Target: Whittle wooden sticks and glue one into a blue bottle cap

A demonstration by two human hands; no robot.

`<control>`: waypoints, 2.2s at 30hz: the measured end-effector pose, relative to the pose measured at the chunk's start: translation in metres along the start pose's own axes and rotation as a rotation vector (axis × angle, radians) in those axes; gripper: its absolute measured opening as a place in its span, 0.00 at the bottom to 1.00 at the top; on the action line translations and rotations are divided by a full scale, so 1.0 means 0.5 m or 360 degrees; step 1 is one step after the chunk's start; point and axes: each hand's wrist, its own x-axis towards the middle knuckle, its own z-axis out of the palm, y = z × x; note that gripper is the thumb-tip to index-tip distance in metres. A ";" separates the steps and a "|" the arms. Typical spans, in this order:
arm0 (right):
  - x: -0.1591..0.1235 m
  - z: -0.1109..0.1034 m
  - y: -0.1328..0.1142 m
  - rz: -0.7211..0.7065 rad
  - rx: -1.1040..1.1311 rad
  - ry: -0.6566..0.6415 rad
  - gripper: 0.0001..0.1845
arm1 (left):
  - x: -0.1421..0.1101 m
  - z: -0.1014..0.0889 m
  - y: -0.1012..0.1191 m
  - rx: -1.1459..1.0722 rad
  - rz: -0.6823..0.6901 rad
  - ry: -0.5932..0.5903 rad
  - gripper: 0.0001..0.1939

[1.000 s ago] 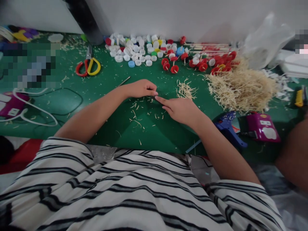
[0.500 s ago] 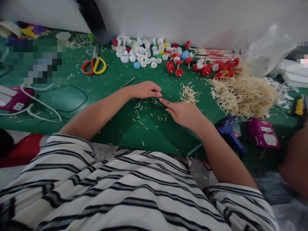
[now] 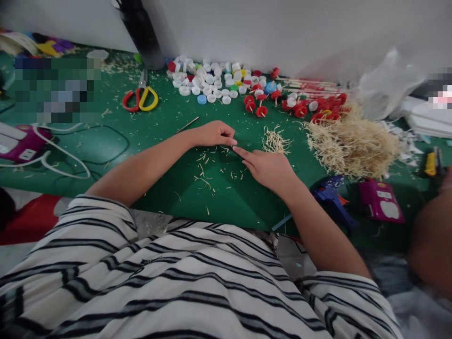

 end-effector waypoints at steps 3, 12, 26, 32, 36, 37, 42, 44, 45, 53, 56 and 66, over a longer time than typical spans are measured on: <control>0.003 -0.002 -0.014 0.0025 -0.0055 -0.0010 0.32 | 0.002 0.004 -0.003 -0.0025 -0.0001 0.0039 0.21; 0.010 -0.002 -0.040 0.0042 -0.0067 -0.0025 0.34 | 0.004 -0.014 -0.022 -0.0065 0.0116 -0.0083 0.20; -0.004 -0.005 -0.046 0.0032 -0.0037 -0.0072 0.34 | 0.005 -0.018 -0.031 -0.0045 0.0110 -0.0107 0.20; -0.018 -0.002 -0.038 0.0047 -0.0084 -0.0087 0.33 | 0.001 -0.019 -0.024 0.0001 0.0093 -0.0112 0.19; -0.004 0.001 -0.021 0.0030 -0.0091 -0.0035 0.32 | 0.003 -0.019 -0.016 0.0047 0.0084 -0.0134 0.17; 0.000 0.002 -0.019 0.0025 -0.0090 -0.0019 0.32 | 0.003 -0.019 -0.015 0.0048 0.0081 -0.0135 0.17; 0.017 0.005 -0.024 0.0012 -0.0065 0.0006 0.33 | 0.005 -0.020 -0.014 0.0033 0.0098 -0.0129 0.16; 0.017 0.002 -0.026 -0.0005 -0.0048 -0.0005 0.33 | 0.005 -0.020 -0.015 0.0032 0.0110 -0.0132 0.16; 0.015 -0.001 -0.026 -0.0011 -0.0042 -0.0016 0.33 | 0.005 -0.019 -0.015 0.0034 0.0117 -0.0128 0.16; -0.003 -0.010 -0.020 0.0006 0.0007 -0.0080 0.32 | 0.004 -0.016 -0.012 0.0071 0.0093 -0.0123 0.19; -0.010 -0.008 -0.015 0.0002 0.0044 -0.0083 0.32 | 0.005 -0.015 -0.010 0.0111 0.0070 -0.0144 0.19; -0.017 -0.005 0.013 -0.0024 0.0112 -0.0063 0.31 | 0.007 -0.018 -0.025 0.0120 0.0146 -0.0175 0.16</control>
